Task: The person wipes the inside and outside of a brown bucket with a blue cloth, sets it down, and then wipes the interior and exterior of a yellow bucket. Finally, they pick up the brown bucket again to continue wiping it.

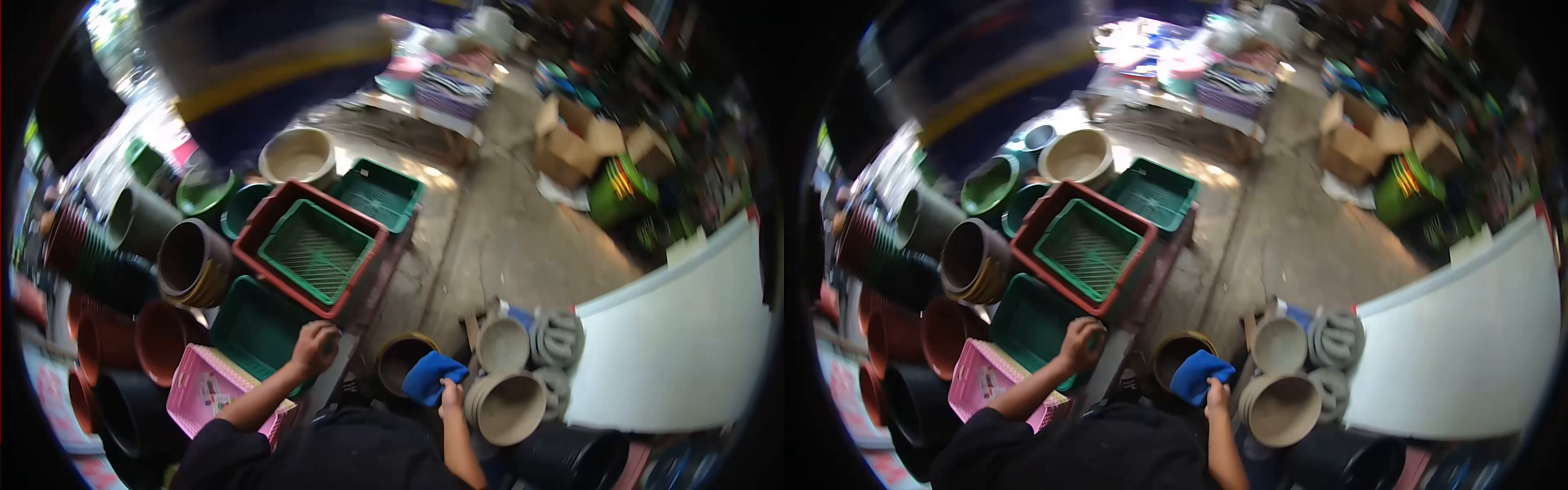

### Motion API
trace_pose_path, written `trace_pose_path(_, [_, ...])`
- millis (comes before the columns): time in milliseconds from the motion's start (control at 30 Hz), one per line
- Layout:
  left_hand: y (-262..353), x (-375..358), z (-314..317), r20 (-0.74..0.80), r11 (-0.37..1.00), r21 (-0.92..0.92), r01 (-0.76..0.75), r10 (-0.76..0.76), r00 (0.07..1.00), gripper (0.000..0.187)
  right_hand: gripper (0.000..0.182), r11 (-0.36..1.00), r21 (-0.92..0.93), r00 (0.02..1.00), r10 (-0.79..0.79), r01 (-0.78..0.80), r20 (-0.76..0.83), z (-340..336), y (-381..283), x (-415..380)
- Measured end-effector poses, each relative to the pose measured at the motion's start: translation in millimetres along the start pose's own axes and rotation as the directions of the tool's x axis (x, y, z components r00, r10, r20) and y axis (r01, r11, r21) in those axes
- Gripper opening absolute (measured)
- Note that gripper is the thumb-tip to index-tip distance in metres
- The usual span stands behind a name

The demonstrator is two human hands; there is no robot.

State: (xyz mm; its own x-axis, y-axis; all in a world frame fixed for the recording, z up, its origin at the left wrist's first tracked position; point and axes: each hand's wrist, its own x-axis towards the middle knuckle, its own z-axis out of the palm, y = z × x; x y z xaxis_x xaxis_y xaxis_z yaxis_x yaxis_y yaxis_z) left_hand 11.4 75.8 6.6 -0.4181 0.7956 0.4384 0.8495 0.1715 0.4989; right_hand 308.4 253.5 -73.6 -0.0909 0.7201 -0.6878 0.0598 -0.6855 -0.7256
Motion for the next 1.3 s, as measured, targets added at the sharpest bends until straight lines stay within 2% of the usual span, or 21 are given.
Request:
trace_pose_path(33, [16,-14,23,0.123,0.999,-0.03,0.015,-0.011,0.992,0.025,0.03,0.998,-0.053,0.999,0.025,-0.027,-0.043,-18,23,26])
trace_pose_path(100, [42,-40,65,0.484,0.96,-0.147,0.237,-0.139,0.864,0.03,0.03,0.97,-0.237,0.996,0.027,-0.046,-0.083,-42,41,47])
trace_pose_path(167, [67,-49,96,0.718,0.839,-0.143,0.524,-0.277,0.639,0.039,0.028,0.938,-0.312,0.984,0.11,-0.149,-0.14,-48,40,57])
trace_pose_path(200, [68,-60,113,0.753,0.839,-0.131,0.528,-0.262,0.603,0.039,0.032,0.936,-0.322,0.987,0.109,-0.141,-0.117,-58,77,86])
trace_pose_path(267, [44,-91,167,0.837,0.796,0.041,0.604,-0.357,0.414,0.052,0.037,0.868,-0.443,0.973,0.18,-0.226,-0.144,-65,113,116])
trace_pose_path(333, [5,-122,216,0.847,0.787,0.1,0.609,-0.389,0.363,0.058,0.039,0.842,-0.46,0.96,0.245,-0.281,-0.138,-67,146,145])
trace_pose_path(400, [-16,-140,251,0.85,0.77,0.164,0.617,-0.428,0.308,0.065,0.038,0.726,-0.639,0.966,0.223,-0.254,-0.131,-69,186,175])
trace_pose_path(467, [-34,-136,286,0.688,0.652,0.417,0.634,-0.682,0.249,0.074,0.042,0.66,-0.694,0.956,0.246,-0.288,-0.162,-60,188,183])
trace_pose_path(500, [-47,-140,307,0.695,0.649,0.427,0.63,-0.681,0.231,0.074,0.046,0.6,-0.751,0.96,0.222,-0.274,-0.172,-57,184,194])
trace_pose_path(533, [-58,-144,326,0.628,0.633,0.367,0.682,-0.709,0.32,0.071,0.046,0.595,-0.749,0.954,0.241,-0.292,-0.181,-59,196,206])
trace_pose_path(600, [-77,-151,349,0.547,0.61,0.316,0.727,-0.743,0.385,0.068,0.051,0.676,-0.659,0.938,0.314,-0.329,-0.146,-57,220,223])
trace_pose_path(667, [-75,-133,364,0.528,0.471,0.356,0.807,-0.814,0.242,0.06,0.05,0.709,-0.596,0.925,0.325,-0.377,-0.198,-48,213,225])
trace_pose_path(700, [-78,-134,370,0.527,0.459,0.365,0.81,-0.819,0.227,0.06,0.049,0.745,-0.528,0.912,0.324,-0.409,-0.25,-47,217,227])
trace_pose_path(733, [-80,-136,374,0.517,0.482,0.366,0.796,-0.817,0.256,0.054,0.049,0.735,-0.533,0.908,0.336,-0.419,-0.25,-46,220,226])
trace_pose_path(800, [-86,-136,374,0.513,0.504,0.38,0.775,-0.812,0.277,0.048,0.051,0.81,-0.513,0.944,0.141,-0.283,-0.298,-43,229,222])
trace_pose_path(900, [-88,-135,369,0.51,0.505,0.387,0.771,-0.814,0.278,0.043,0.046,0.807,-0.504,0.944,0.195,-0.308,-0.265,-45,216,213])
trace_pose_path(967, [-92,-134,367,0.517,0.564,0.355,0.745,-0.783,0.346,0.042,0.044,0.84,-0.455,0.948,0.198,-0.295,-0.25,-51,217,212])
trace_pose_path(1033, [-91,-132,364,0.523,0.563,0.34,0.753,-0.779,0.346,0.043,0.041,0.874,-0.403,0.954,0.191,-0.272,-0.23,-57,213,206])
trace_pose_path(1100, [-88,-127,362,0.527,0.562,0.314,0.765,-0.774,0.352,0.044,0.035,0.886,-0.303,0.936,0.319,-0.35,-0.147,-65,205,199])
trace_pose_path(1233, [-89,-118,356,0.569,0.574,0.294,0.764,-0.747,0.343,0.046,0.035,0.898,-0.22,0.925,0.375,-0.381,-0.07,-75,237,207])
trace_pose_path(1300, [-90,-117,353,0.571,0.584,0.295,0.756,-0.742,0.351,0.046,0.034,0.92,-0.221,0.945,0.325,-0.324,-0.033,-75,249,207])
